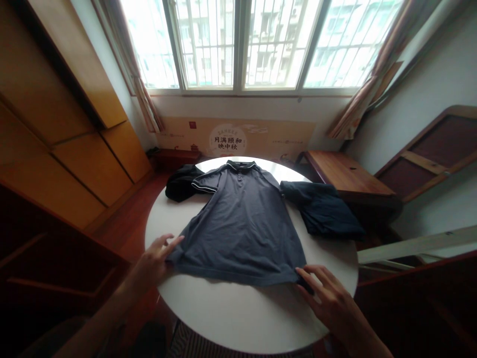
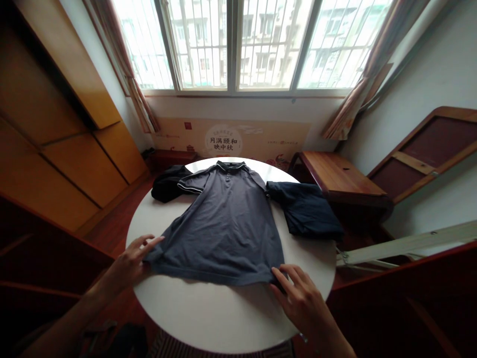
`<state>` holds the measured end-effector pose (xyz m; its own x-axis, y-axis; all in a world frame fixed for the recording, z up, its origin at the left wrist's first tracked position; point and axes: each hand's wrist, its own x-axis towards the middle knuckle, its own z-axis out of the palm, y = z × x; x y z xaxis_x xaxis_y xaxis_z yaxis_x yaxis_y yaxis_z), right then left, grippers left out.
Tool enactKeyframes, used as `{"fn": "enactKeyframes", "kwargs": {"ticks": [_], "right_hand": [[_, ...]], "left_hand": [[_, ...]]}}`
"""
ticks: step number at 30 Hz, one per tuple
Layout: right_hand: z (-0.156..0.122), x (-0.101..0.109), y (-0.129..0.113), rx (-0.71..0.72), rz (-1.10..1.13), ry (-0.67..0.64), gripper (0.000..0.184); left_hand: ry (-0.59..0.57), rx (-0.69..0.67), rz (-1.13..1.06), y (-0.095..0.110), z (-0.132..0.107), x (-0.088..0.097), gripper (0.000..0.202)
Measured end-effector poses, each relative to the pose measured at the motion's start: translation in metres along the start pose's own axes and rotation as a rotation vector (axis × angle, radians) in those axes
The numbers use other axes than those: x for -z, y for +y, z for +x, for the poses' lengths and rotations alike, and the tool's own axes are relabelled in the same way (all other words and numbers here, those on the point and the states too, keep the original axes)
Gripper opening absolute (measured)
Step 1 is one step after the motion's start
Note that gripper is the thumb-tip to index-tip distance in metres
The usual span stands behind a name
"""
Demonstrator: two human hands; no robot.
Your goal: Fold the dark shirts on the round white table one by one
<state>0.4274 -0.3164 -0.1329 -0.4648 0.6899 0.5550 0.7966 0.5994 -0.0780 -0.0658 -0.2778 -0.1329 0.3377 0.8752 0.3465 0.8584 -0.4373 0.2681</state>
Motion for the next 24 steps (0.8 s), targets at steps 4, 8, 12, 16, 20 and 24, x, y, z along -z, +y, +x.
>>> {"fn": "enactKeyframes", "kwargs": {"ticks": [4,8,12,16,20,24], "right_hand": [[0.006,-0.006,-0.009,0.136,-0.063,-0.025,0.030],[0.015,-0.009,-0.014,0.159,-0.032,-0.079,0.036],[0.015,-0.007,-0.005,0.135,-0.022,-0.087,0.033],[0.008,-0.009,0.001,0.013,-0.027,-0.038,0.030],[0.008,-0.015,0.000,-0.106,-0.060,-0.048,0.030],[0.011,-0.015,0.004,-0.111,-0.127,-0.097,0.034]], "left_hand": [[-0.037,-0.181,-0.005,-0.001,0.002,-0.001,0.040],[0.060,0.026,-0.113,0.001,0.003,0.007,0.031],[0.193,0.339,-0.140,0.003,0.004,0.019,0.038],[0.049,0.308,-0.156,0.005,-0.005,0.017,0.024],[-0.022,0.298,-0.172,0.005,-0.017,0.000,0.004],[0.014,0.307,-0.187,0.002,-0.017,-0.006,0.008]]}}
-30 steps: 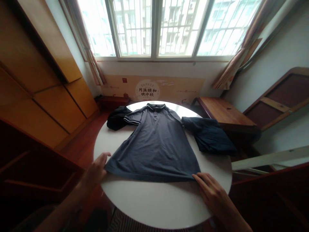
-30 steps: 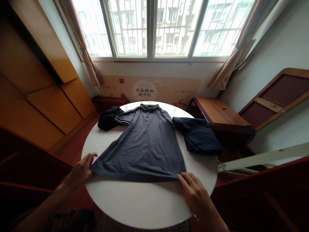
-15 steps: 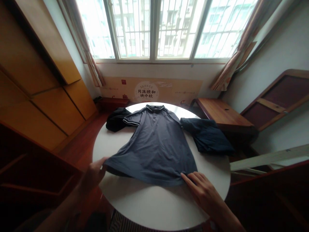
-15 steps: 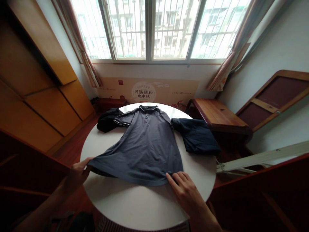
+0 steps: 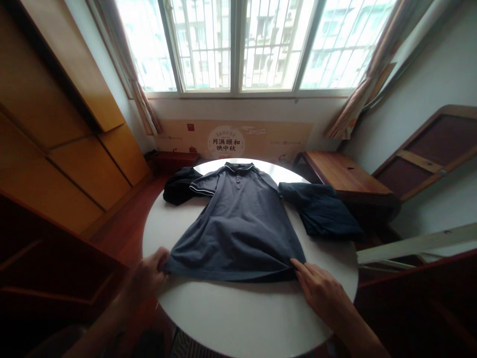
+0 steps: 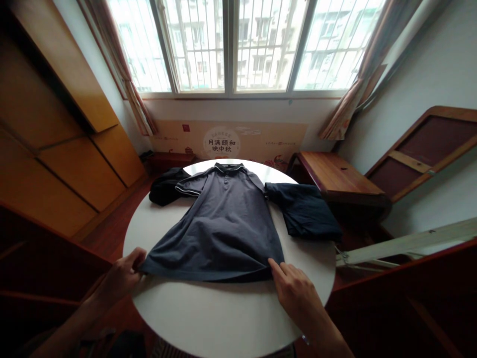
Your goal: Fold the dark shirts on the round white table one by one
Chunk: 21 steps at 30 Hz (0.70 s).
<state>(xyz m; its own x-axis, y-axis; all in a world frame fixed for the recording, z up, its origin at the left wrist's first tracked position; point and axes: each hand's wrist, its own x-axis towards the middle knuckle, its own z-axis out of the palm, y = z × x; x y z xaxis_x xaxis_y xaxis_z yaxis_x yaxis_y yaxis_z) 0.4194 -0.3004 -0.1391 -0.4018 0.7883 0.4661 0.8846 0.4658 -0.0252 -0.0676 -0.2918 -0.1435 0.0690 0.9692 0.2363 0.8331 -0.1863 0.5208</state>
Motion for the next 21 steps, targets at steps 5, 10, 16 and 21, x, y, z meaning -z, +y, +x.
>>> {"fn": "enactKeyframes", "kwargs": {"ticks": [5,10,16,21], "right_hand": [[0.001,0.013,0.011,-0.021,0.082,-0.027,0.039],[0.003,0.021,0.014,0.077,0.069,0.035,0.033],[-0.007,0.006,0.021,0.128,-0.030,0.009,0.033],[-0.013,0.008,0.031,0.014,-0.053,0.044,0.038]], "left_hand": [[0.075,-0.030,-0.098,0.007,0.012,0.012,0.010],[0.032,0.085,-0.376,0.017,0.022,0.014,0.013],[-0.001,0.211,-0.657,0.025,0.026,0.010,0.023],[0.044,0.236,-0.693,0.027,0.027,0.017,0.029]]}}
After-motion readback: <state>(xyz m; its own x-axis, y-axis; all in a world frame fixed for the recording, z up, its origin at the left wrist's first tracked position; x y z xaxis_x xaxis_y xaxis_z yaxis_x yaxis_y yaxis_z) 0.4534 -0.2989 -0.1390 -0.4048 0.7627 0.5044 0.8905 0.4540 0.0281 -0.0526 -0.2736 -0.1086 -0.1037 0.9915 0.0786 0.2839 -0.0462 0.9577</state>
